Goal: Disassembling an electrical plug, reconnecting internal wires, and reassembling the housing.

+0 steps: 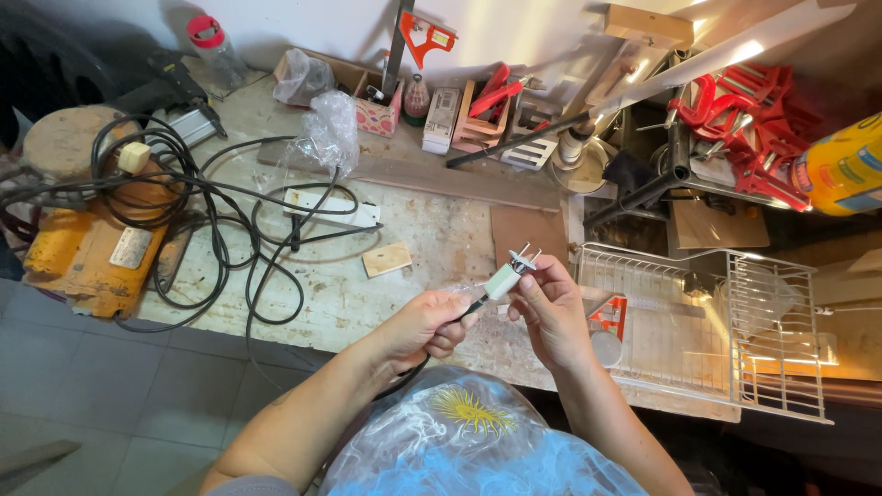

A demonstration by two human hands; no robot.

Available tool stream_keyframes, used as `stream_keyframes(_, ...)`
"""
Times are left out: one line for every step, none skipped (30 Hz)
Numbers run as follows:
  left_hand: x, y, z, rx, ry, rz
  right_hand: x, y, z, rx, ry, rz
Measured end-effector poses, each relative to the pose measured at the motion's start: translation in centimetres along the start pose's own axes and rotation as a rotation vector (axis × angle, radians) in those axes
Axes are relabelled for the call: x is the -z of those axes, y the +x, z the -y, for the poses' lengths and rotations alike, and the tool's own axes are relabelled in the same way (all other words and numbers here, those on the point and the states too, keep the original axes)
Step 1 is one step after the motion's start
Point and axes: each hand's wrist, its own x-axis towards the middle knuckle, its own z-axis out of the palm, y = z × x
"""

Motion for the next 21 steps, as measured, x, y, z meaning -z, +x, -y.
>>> stream_keyframes(0.0, -0.1, -0.1, 0.001, 0.001, -0.001, 0.0, 0.0, 0.0, 0.0, 0.001, 0.0)
stream_keyframes(-0.1, -0.1, -0.3, 0.007, -0.007, -0.005, 0.0, 0.1, 0.0, 0.019, -0.027, -0.008)
stream_keyframes(-0.1, -0.1, -0.4, 0.014, -0.014, -0.009, 0.0, 0.1, 0.1, 0.039, -0.054, -0.017)
stream_keyframes(-0.2, -0.2, -0.5, 0.016, -0.011, -0.009, 0.4, 0.3, -0.5, 0.04, -0.052, -0.018)
stream_keyframes(-0.3, -0.4, -0.5, 0.019, -0.03, -0.019, 1.0, 0.4, -1.0, 0.063, -0.1, -0.023)
stream_keyframes(-0.5, -0.5, -0.6, 0.024, -0.048, -0.029, 1.5, 0.6, -1.6, 0.086, -0.148, -0.028)
stream_keyframes(-0.3, -0.4, -0.5, 0.026, -0.044, -0.029, 1.4, 0.7, -1.7, 0.088, -0.145, -0.031)
stream_keyframes(-0.1, -0.3, -0.4, 0.027, -0.047, -0.03, 1.3, 0.9, -1.8, 0.096, -0.166, -0.038)
stream_keyframes(0.0, -0.2, -0.3, 0.027, -0.051, -0.032, 1.2, 1.0, -1.9, 0.105, -0.187, -0.046)
stream_keyframes(-0.2, -0.3, -0.7, 0.031, -0.047, -0.033, 0.5, 0.8, -1.7, 0.105, -0.182, -0.05)
stream_keyframes(-0.4, -0.3, -1.0, 0.026, -0.045, -0.036, -0.2, 0.6, -1.5, 0.092, -0.218, -0.046)
stream_keyframes(-0.7, -0.4, -1.3, 0.023, -0.045, -0.04, -0.9, 0.3, -1.4, 0.076, -0.254, -0.045)
stream_keyframes(-0.4, -0.3, -1.3, 0.03, -0.042, -0.042, -1.3, 0.1, -1.2, 0.074, -0.248, -0.05)
stream_keyframes(-0.1, -0.1, -1.2, 0.02, -0.042, -0.051, -1.8, -0.1, -0.9, 0.07, -0.248, -0.047)
stream_keyframes(0.2, 0.0, -1.2, 0.01, -0.042, -0.06, -2.2, -0.3, -0.7, 0.067, -0.247, -0.043)
stream_keyframes(0.2, 0.0, -1.2, 0.014, -0.041, -0.063, -1.6, 0.0, -1.3, 0.064, -0.243, -0.046)
stream_keyframes(0.2, 0.1, -1.2, 0.009, -0.034, -0.055, -1.0, 0.2, -1.9, 0.077, -0.205, -0.058)
stream_keyframes(0.2, 0.1, -1.2, 0.004, -0.027, -0.046, -0.3, 0.4, -2.6, 0.09, -0.167, -0.072)
stream_keyframes(0.1, 0.1, -1.3, 0.009, -0.024, -0.046, -0.6, 0.6, -2.1, 0.09, -0.164, -0.076)
stream_keyframes(0.0, 0.1, -1.3, 0.007, -0.014, -0.05, -0.9, 0.8, -1.5, 0.109, -0.16, -0.09)
stream_keyframes(-0.1, 0.1, -1.4, 0.005, -0.004, -0.054, -1.2, 1.0, -1.0, 0.129, -0.156, -0.105)
